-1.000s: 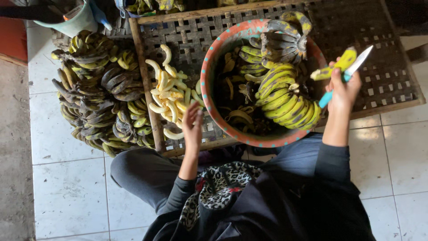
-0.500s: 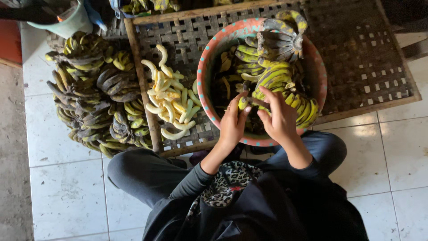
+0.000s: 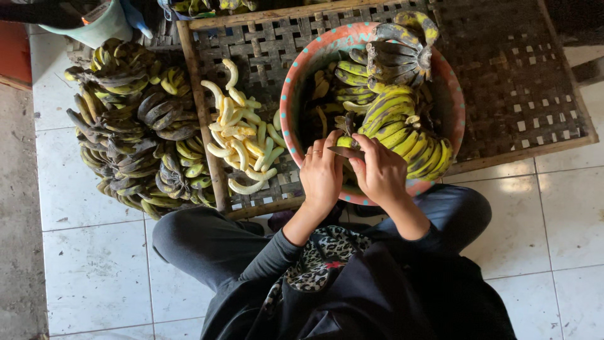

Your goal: The person sits on the floor and peels bananas with a small knife, cutting away the peel over a large basin filled with bananas and peels. They place the peeled bananas in a pile on the woven mat beside them and continue with the next banana.

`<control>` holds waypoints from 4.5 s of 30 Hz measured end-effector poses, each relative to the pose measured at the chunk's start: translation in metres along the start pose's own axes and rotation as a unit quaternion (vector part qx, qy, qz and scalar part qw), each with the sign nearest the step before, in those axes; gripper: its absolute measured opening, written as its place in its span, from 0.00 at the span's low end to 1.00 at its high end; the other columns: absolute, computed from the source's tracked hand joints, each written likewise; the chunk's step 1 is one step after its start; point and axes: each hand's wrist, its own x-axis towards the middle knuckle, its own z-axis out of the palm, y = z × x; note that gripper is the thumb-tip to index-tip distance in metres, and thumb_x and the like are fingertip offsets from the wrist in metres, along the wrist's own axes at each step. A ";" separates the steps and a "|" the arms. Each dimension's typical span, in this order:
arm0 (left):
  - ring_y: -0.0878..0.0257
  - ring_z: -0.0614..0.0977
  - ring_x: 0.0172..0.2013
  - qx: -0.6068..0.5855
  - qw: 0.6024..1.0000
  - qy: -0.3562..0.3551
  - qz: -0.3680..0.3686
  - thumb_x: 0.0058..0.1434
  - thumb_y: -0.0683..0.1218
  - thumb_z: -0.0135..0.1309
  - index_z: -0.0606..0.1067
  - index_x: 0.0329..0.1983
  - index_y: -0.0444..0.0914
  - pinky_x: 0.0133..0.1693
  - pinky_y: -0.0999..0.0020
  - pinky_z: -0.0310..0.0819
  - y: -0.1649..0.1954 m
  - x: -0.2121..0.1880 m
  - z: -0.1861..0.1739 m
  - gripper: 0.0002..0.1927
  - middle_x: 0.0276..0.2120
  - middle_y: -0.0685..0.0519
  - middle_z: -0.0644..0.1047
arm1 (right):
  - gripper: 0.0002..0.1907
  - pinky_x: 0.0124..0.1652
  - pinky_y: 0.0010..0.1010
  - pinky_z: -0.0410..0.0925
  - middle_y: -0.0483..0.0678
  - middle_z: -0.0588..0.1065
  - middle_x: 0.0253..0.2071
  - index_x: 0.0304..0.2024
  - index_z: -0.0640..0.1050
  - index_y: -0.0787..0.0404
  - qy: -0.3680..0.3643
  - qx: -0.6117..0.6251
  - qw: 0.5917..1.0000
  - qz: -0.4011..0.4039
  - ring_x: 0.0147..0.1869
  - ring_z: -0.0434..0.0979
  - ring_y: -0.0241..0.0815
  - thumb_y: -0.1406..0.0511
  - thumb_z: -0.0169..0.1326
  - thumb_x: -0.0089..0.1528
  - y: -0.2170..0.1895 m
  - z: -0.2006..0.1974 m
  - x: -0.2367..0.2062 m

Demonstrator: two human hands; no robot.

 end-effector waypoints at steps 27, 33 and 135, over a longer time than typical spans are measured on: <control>0.51 0.70 0.69 -0.767 0.616 0.042 -0.174 0.74 0.52 0.49 0.56 0.77 0.39 0.68 0.44 0.66 -0.047 0.016 -0.028 0.32 0.65 0.47 0.72 | 0.14 0.40 0.29 0.69 0.49 0.76 0.47 0.54 0.76 0.58 -0.054 0.055 0.988 0.135 0.42 0.80 0.43 0.57 0.53 0.73 0.053 0.049 -0.059; 0.53 0.75 0.60 -0.777 0.589 -0.033 -0.218 0.78 0.49 0.46 0.52 0.79 0.36 0.63 0.51 0.69 -0.031 0.000 0.009 0.32 0.60 0.45 0.75 | 0.14 0.34 0.33 0.67 0.51 0.78 0.44 0.46 0.80 0.63 0.000 0.251 0.947 0.202 0.31 0.73 0.47 0.68 0.67 0.59 0.008 0.036 -0.022; 0.51 0.80 0.47 -0.056 0.997 0.001 0.052 0.58 0.37 0.57 0.81 0.51 0.44 0.49 0.56 0.76 -0.022 0.016 0.007 0.18 0.46 0.52 0.78 | 0.15 0.28 0.23 0.62 0.43 0.73 0.32 0.51 0.70 0.56 -0.104 0.277 0.923 0.246 0.29 0.74 0.35 0.53 0.46 0.75 0.055 0.029 -0.017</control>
